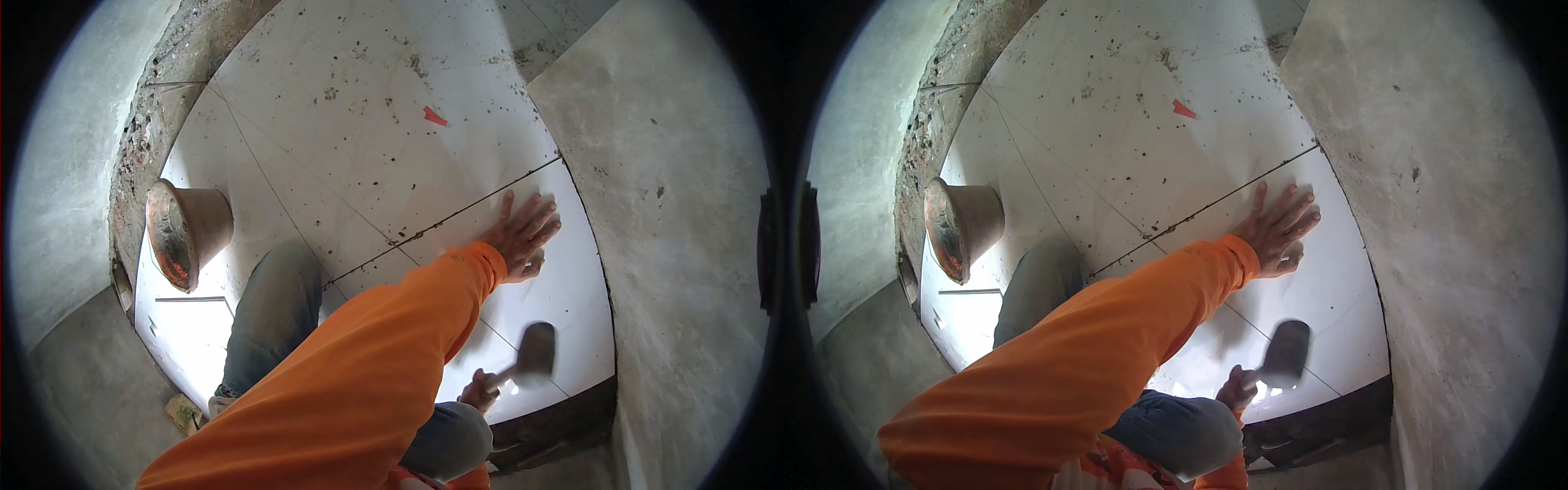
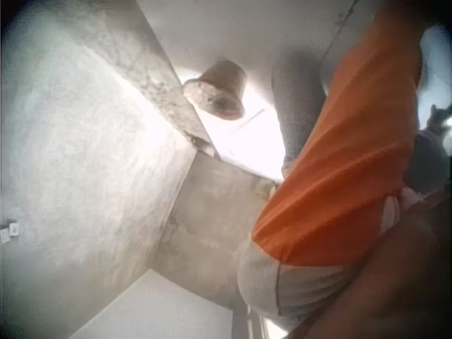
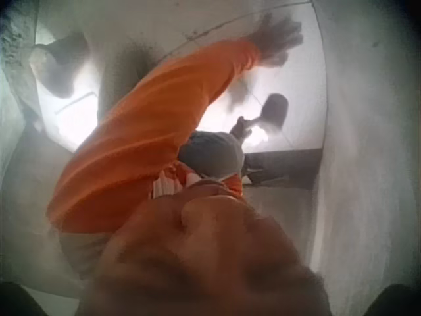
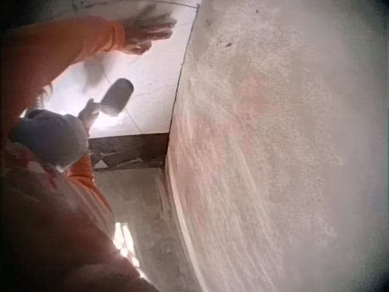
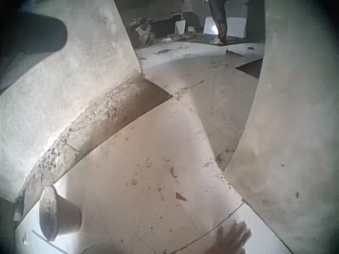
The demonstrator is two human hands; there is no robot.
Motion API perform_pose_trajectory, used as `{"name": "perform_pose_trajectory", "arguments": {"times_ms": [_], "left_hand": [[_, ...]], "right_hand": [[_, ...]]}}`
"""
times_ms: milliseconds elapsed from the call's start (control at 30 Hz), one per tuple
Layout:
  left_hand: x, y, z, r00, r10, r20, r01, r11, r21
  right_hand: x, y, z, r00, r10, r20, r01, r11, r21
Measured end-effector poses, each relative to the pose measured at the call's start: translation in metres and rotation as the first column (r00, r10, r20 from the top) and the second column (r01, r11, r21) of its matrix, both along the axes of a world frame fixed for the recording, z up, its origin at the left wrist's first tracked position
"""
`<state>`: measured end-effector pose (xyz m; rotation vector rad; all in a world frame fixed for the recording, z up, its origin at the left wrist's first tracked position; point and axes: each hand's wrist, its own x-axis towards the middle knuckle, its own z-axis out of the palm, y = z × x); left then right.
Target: The person places a large white tile onto a bed of mortar, aligns it with existing floor tiles, and taps it repeatedly with a rubber mallet. They then use a trowel to move mortar along the edges before lifting the tile up.
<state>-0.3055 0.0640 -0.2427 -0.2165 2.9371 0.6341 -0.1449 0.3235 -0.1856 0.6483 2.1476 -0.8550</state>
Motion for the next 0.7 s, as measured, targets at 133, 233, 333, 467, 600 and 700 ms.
{"name": "perform_pose_trajectory", "arguments": {"times_ms": [133, 233, 333, 467, 600, 700], "left_hand": [[-0.001, 0.01, -0.01, 0.999, 0.046, -0.015, -0.047, 0.998, -0.03], [-0.001, 0.011, -0.01, 0.996, 0.063, -0.064, -0.064, 0.998, -0.011], [0.004, 0.01, -0.003, 0.999, 0.034, -0.008, -0.033, 0.999, 0.034], [0.002, 0.009, -0.012, 0.996, 0.054, -0.066, -0.057, 0.998, -0.036], [-0.006, 0.01, -0.009, 1.0, 0.017, 0.008, -0.016, 0.999, -0.047], [0.001, 0.001, -0.014, 0.999, -0.042, -0.03, 0.039, 0.996, -0.085]], "right_hand": [[-0.003, 0.007, -0.018, 0.991, -0.089, -0.099, 0.077, 0.989, -0.125], [0.005, 0.033, -0.032, 0.968, -0.134, -0.211, 0.1, 0.981, -0.167], [0.001, 0.016, -0.023, 0.934, -0.32, -0.161, 0.265, 0.92, -0.289], [0.005, 0.025, -0.021, 0.96, -0.166, -0.225, 0.106, 0.961, -0.254], [0.016, 0.06, -0.056, 0.921, 0.099, -0.376, -0.183, 0.964, -0.194], [0.002, 0.024, -0.023, 0.964, -0.073, -0.254, 0.008, 0.969, -0.248]]}}
